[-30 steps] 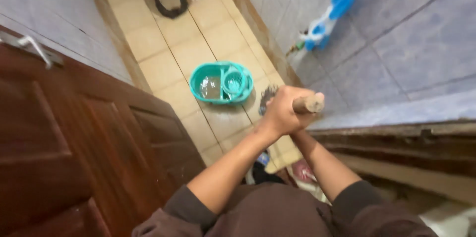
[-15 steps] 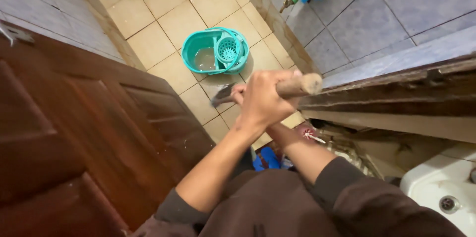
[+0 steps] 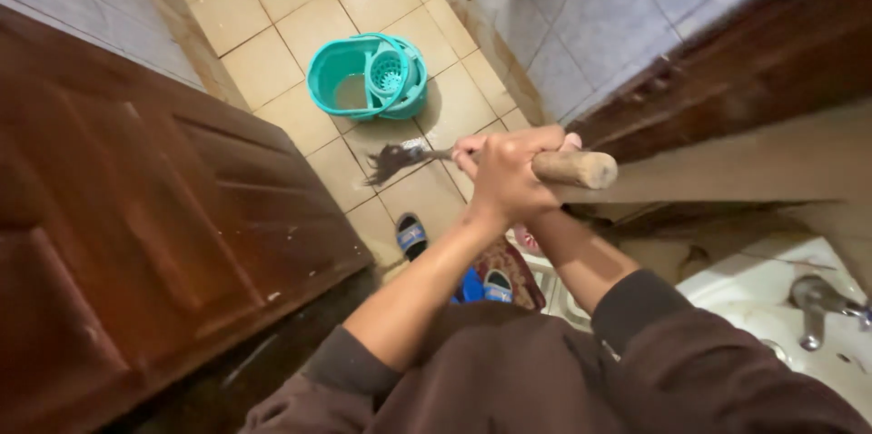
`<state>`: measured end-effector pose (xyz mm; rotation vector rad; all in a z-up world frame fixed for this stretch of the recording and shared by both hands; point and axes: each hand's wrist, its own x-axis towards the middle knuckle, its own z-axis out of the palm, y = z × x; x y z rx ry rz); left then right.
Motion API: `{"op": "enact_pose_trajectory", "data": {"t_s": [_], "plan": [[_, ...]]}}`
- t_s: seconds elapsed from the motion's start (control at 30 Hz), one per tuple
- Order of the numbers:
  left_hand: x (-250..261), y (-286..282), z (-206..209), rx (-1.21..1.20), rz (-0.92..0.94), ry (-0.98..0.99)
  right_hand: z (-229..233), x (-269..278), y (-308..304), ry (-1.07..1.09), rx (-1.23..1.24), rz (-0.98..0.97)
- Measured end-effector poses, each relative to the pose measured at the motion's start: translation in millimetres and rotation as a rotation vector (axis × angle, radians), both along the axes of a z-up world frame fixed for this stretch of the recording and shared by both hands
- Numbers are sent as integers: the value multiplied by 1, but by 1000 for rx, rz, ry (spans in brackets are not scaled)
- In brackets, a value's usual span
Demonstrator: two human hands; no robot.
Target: Mopping the bathroom floor using a mop and bucket.
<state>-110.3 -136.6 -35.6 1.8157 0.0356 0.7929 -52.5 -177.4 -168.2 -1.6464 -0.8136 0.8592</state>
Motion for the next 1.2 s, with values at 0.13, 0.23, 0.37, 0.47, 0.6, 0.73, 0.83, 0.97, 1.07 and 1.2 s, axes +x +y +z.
{"op": "enact_pose_trajectory", "data": {"t_s": [0.13,0.23,0.37,0.47,0.6,0.73,0.83,0.97,1.07,1.2], "plan": [[6,-46,0,-39,16,85,-3,-5,-31,926,972,124],[-2,-69,-8,159,149,-49,39,-34,-40,542,1207,-796],[-26,-89,-12,117,128,-136,2,-21,-91,164,810,-307],[-51,-93,3,82,108,-72,-3,-34,-101,179,716,-123],[-81,-95,29,72,167,115,24,-90,-101,802,960,-263],[-104,-101,40,73,227,170,22,-143,-84,1286,1082,-356],[-115,-102,36,58,262,196,13,-156,-73,1169,1502,-540],[-123,-97,14,59,273,152,32,-138,-79,620,292,-221],[-124,-97,-1,132,308,156,-5,-131,-75,-261,338,22],[-110,-115,-7,142,295,60,-41,-117,-90,-166,232,247]]}}
